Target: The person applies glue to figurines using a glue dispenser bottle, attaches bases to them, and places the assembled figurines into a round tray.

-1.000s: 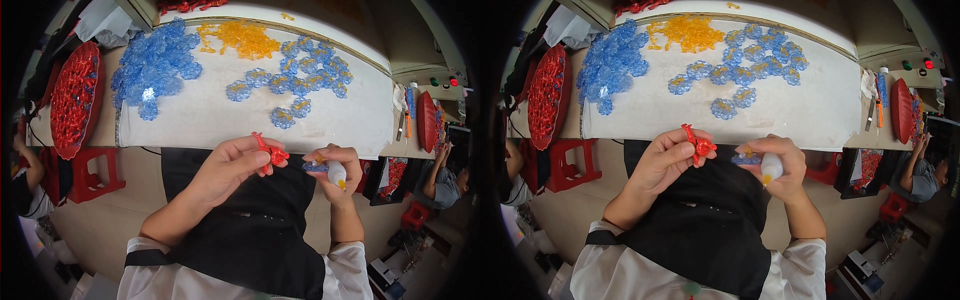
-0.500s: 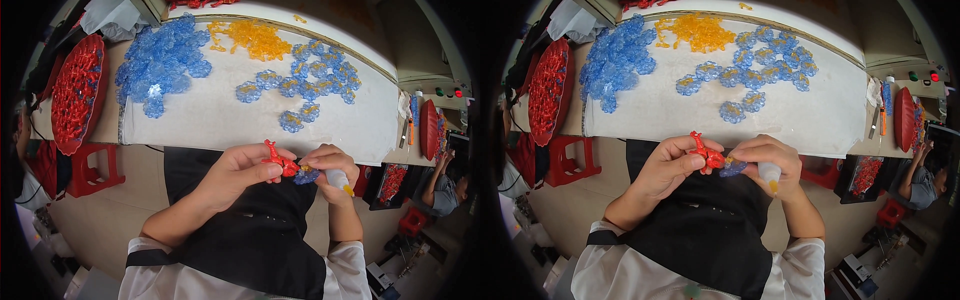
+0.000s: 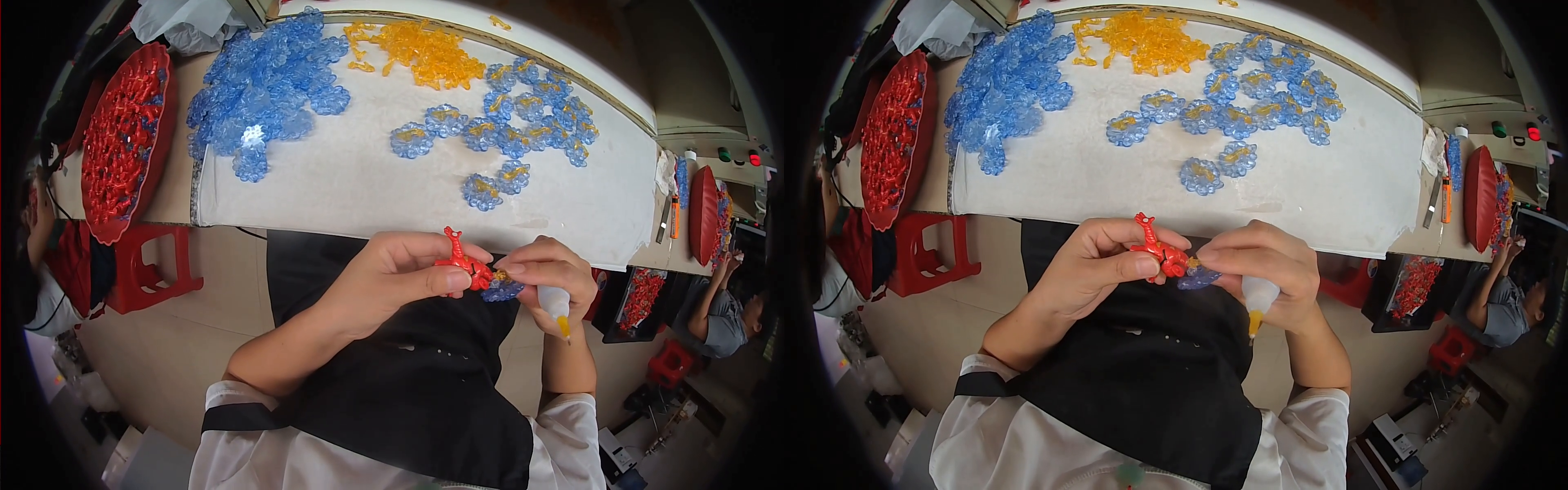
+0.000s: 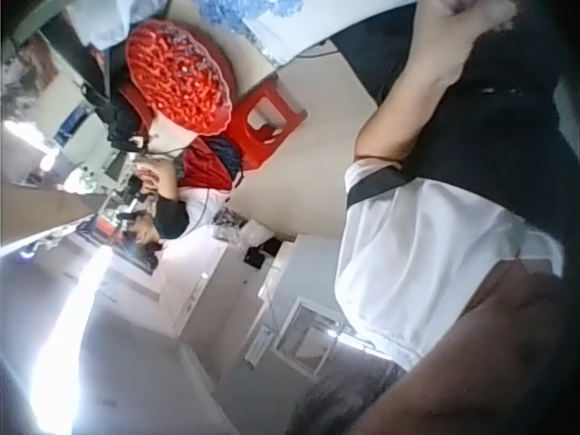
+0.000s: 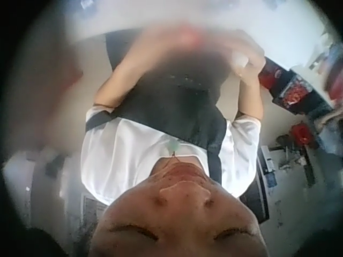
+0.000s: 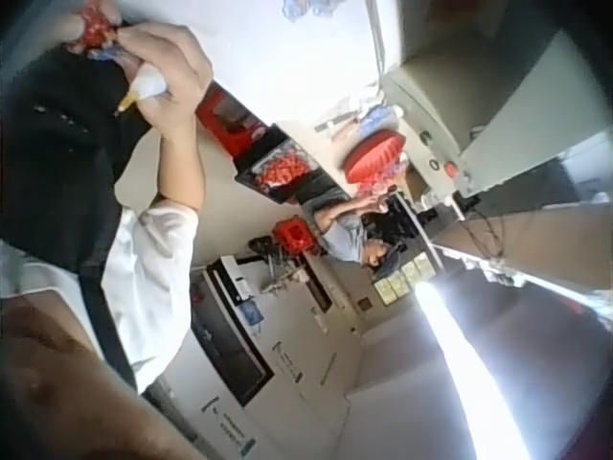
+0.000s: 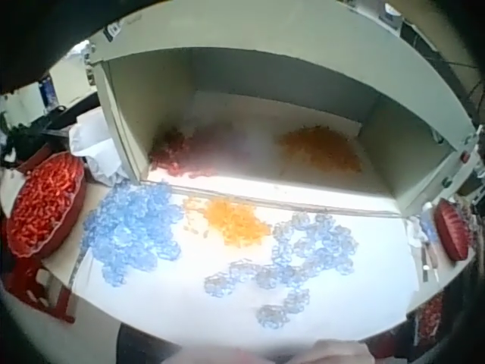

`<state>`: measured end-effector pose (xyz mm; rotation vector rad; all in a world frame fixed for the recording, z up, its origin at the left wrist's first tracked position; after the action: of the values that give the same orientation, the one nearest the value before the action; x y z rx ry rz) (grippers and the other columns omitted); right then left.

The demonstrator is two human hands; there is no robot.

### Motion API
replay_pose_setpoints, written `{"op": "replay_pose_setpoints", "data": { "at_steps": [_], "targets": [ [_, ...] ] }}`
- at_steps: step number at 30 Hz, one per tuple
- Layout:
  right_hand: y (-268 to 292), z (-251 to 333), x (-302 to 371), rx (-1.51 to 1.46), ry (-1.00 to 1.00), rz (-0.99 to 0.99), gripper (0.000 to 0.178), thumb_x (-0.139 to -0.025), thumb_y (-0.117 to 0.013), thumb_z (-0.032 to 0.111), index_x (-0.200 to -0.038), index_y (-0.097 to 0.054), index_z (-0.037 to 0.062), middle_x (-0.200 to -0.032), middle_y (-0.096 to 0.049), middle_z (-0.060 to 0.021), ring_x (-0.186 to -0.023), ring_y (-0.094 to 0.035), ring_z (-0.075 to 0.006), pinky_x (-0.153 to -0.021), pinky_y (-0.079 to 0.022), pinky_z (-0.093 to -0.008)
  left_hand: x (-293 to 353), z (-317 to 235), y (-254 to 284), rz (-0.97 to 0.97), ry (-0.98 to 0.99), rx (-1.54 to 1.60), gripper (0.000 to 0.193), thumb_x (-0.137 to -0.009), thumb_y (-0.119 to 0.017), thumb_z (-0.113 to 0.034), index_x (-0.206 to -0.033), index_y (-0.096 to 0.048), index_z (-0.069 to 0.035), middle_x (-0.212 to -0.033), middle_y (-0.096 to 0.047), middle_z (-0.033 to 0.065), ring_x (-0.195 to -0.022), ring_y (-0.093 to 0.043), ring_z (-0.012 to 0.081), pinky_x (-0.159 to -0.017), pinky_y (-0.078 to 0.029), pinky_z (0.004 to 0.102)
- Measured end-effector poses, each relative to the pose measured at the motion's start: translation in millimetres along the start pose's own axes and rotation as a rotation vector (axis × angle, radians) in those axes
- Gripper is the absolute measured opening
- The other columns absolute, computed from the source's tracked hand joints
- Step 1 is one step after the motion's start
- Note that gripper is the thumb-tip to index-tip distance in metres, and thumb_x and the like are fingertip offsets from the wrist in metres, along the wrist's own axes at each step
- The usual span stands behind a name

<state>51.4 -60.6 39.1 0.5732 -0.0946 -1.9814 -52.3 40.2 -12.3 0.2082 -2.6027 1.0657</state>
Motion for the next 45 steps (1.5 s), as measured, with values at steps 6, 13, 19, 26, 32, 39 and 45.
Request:
{"op": "replay_pose_setpoints", "data": {
  "at_steps": [6, 13, 19, 26, 32, 39, 45],
  "targets": [
    [0, 7, -5, 0.112, 0.076, 0.087, 0.025, -0.060, -0.068, 0.001, -0.085, -0.063, 0.0013, -0.079, -0.060, -0.0113, -0.063, -0.058, -0.0180, -0.051, -0.045, -0.0239, -1, 1, 1, -0.007, 0.036, 0.051, 0.024, -0.078, -0.057, -0.008, -0.099, -0.057, 0.004, -0.096, -0.059, 0.0109, -0.073, -0.055, 0.0096, -0.068, -0.045, 0.0210],
    [-4, 12, -14, 0.143, 0.065, 0.198, 0.024, -0.059, -0.068, 0.004, -0.083, -0.064, 0.0013, -0.075, -0.059, -0.0093, -0.062, -0.058, -0.0175, -0.051, -0.045, -0.0242, -2, 0, 3, -0.003, 0.062, 0.046, 0.026, -0.078, -0.058, -0.010, -0.100, -0.057, 0.004, -0.092, -0.060, 0.0097, -0.070, -0.054, 0.0086, -0.065, -0.044, 0.0194],
    [-7, 14, -16, 0.189, 0.052, 0.275, 0.025, -0.058, -0.068, 0.003, -0.082, -0.064, 0.0019, -0.072, -0.058, -0.0080, -0.061, -0.057, -0.0176, -0.050, -0.045, -0.0248, -5, 0, 5, 0.009, 0.088, -0.011, 0.025, -0.078, -0.059, -0.010, -0.100, -0.058, 0.003, -0.086, -0.061, 0.0081, -0.066, -0.054, 0.0072, -0.063, -0.044, 0.0185],
    [-11, 15, -18, 0.222, 0.029, 0.372, 0.024, -0.058, -0.066, 0.001, -0.082, -0.064, 0.0014, -0.070, -0.056, -0.0077, -0.062, -0.057, -0.0189, -0.052, -0.046, -0.0264, -8, 5, 8, 0.016, 0.161, -0.041, 0.024, -0.077, -0.059, -0.012, -0.098, -0.059, 0.002, -0.080, -0.062, 0.0071, -0.063, -0.054, 0.0073, -0.061, -0.044, 0.0186],
    [-13, 16, -16, 0.252, 0.016, 0.467, 0.028, -0.054, -0.058, 0.002, -0.082, -0.062, -0.0007, -0.070, -0.054, -0.0077, -0.065, -0.057, -0.0197, -0.053, -0.046, -0.0275, -10, 11, 7, 0.034, 0.195, -0.035, 0.025, -0.077, -0.061, -0.014, -0.097, -0.059, 0.002, -0.079, -0.061, 0.0069, -0.063, -0.054, 0.0080, -0.060, -0.044, 0.0193],
    [-15, 16, -14, 0.308, 0.035, 0.530, 0.024, -0.057, -0.066, 0.004, -0.081, -0.064, 0.0033, -0.072, -0.058, -0.0073, -0.060, -0.056, -0.0180, -0.050, -0.044, -0.0250, -8, 21, 6, 0.007, 0.236, -0.013, 0.024, -0.077, -0.060, -0.014, -0.096, -0.060, 0.001, -0.078, -0.061, 0.0063, -0.064, -0.054, 0.0082, -0.060, -0.044, 0.0192],
    [-14, 14, -9, 0.331, 0.023, 0.403, 0.029, -0.053, -0.060, 0.000, -0.082, -0.062, -0.0003, -0.073, -0.054, -0.0079, -0.064, -0.056, -0.0190, -0.050, -0.046, -0.0261, -5, 17, 3, 0.066, 0.223, 0.021, 0.030, -0.078, -0.058, -0.006, -0.107, -0.053, 0.001, -0.089, -0.060, 0.0060, -0.076, -0.055, 0.0079, -0.071, -0.045, 0.0206]
  ]
}}
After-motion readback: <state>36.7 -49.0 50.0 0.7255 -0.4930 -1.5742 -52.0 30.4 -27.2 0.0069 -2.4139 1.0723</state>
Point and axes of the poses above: each hand's wrist, its own x-axis away from the middle knuckle, its own y-axis out of the back of the hand, z = x × y, the point moved 6 cm from there along -x, towards the middle knuckle
